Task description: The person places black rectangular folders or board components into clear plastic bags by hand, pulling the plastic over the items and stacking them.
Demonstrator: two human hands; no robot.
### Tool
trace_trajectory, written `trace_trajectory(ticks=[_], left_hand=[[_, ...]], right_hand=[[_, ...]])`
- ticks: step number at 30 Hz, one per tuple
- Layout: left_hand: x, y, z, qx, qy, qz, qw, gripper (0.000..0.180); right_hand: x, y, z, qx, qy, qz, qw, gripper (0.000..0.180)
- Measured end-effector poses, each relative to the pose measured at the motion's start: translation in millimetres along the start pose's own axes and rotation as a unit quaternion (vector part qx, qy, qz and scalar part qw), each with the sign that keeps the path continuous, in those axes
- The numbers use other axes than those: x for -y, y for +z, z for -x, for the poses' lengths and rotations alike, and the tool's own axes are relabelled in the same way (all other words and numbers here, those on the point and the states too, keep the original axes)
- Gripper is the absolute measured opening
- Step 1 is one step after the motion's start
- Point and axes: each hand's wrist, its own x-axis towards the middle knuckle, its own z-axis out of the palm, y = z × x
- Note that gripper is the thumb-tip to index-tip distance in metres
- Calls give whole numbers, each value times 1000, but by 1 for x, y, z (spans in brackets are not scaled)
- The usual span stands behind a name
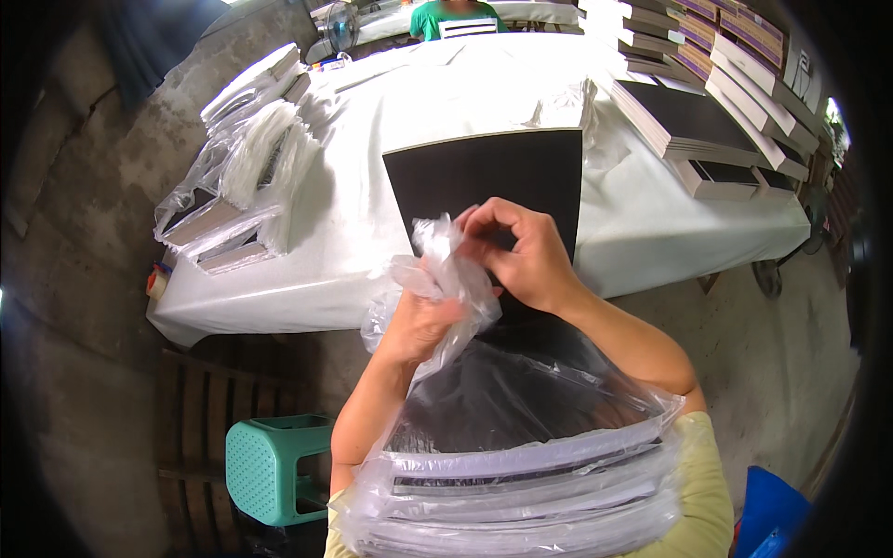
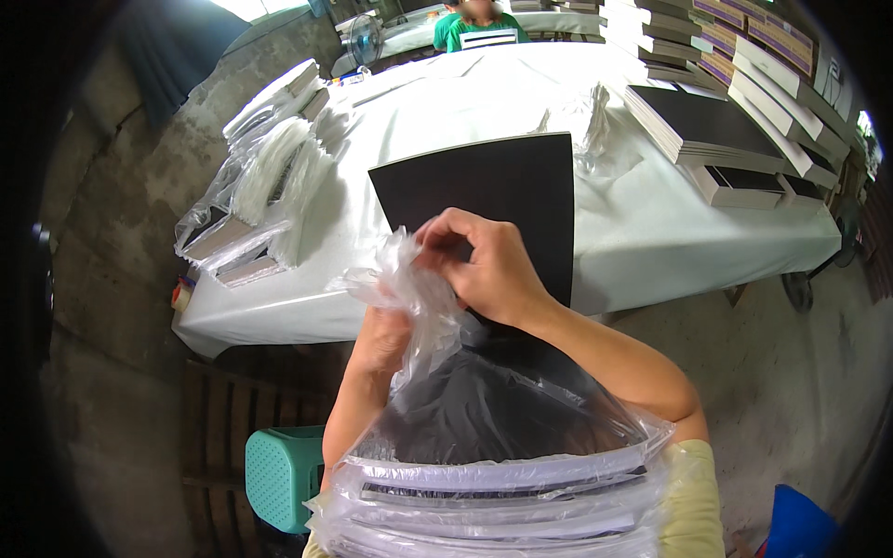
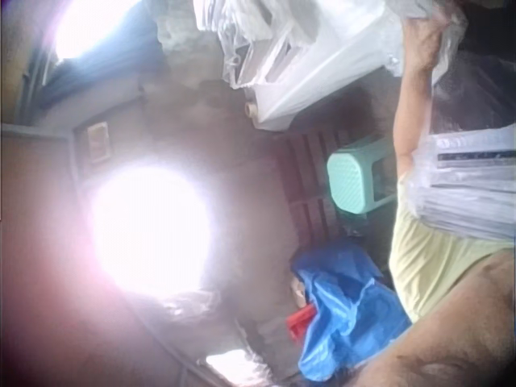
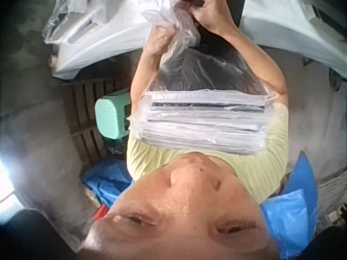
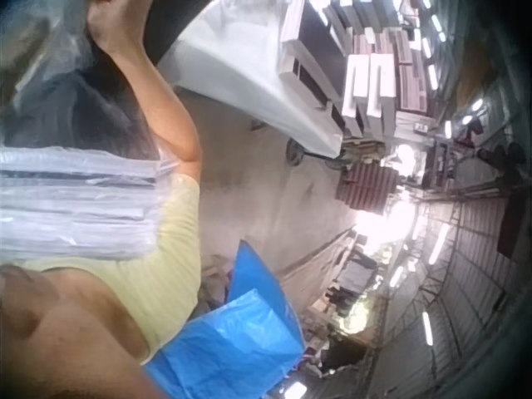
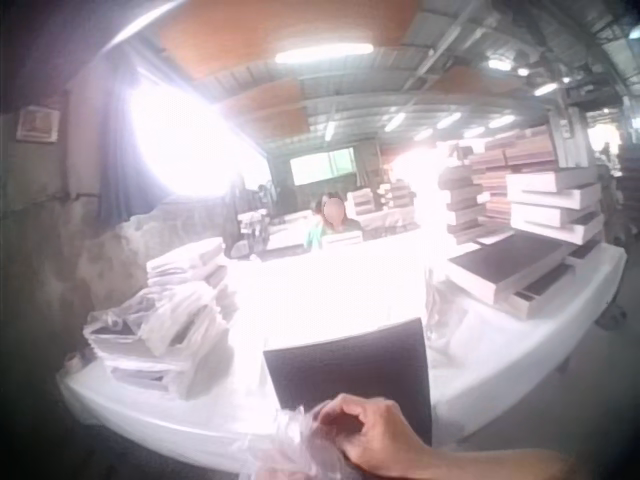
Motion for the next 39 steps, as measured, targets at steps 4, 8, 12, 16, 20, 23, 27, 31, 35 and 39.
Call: trace_trajectory(ticks=[4,8,12,16,20,23,27,31,35,39], left_hand=[[5,-11,3,-186,-154,111,964,43],[9,-10,-2,-213,-111,113,964,37],[15,-11,0,-172,-75,65,980,44],[3,-4,1,-106,-152,120,975,51],[-7,2,-7,-122,-219,120,961,43],[12,-8,-8,-148,-163,165,962,37],[7,-7,-9,-144,-141,195,960,39],[22,-9,-4,-141,-113,157,971,41],[20,-15,0,-149,-89,267,948,29],[14,-22,-7,-160,-15,349,923,30]], right_hand=[[-18,-7,5,-82,-24,190,978,13],[-14,-7,4,-84,71,-165,980,19],[-2,-5,4,-39,-25,-24,999,31],[3,-8,7,25,0,134,991,33],[-2,5,18,-5,-51,250,967,63],[-17,-3,16,-8,-25,196,980,69],[-7,-11,12,-17,6,-15,1000,74],[-5,-12,7,-55,27,-159,985,62],[-1,-15,4,-37,49,-208,976,45],[3,-18,2,-11,63,-222,973,35]])
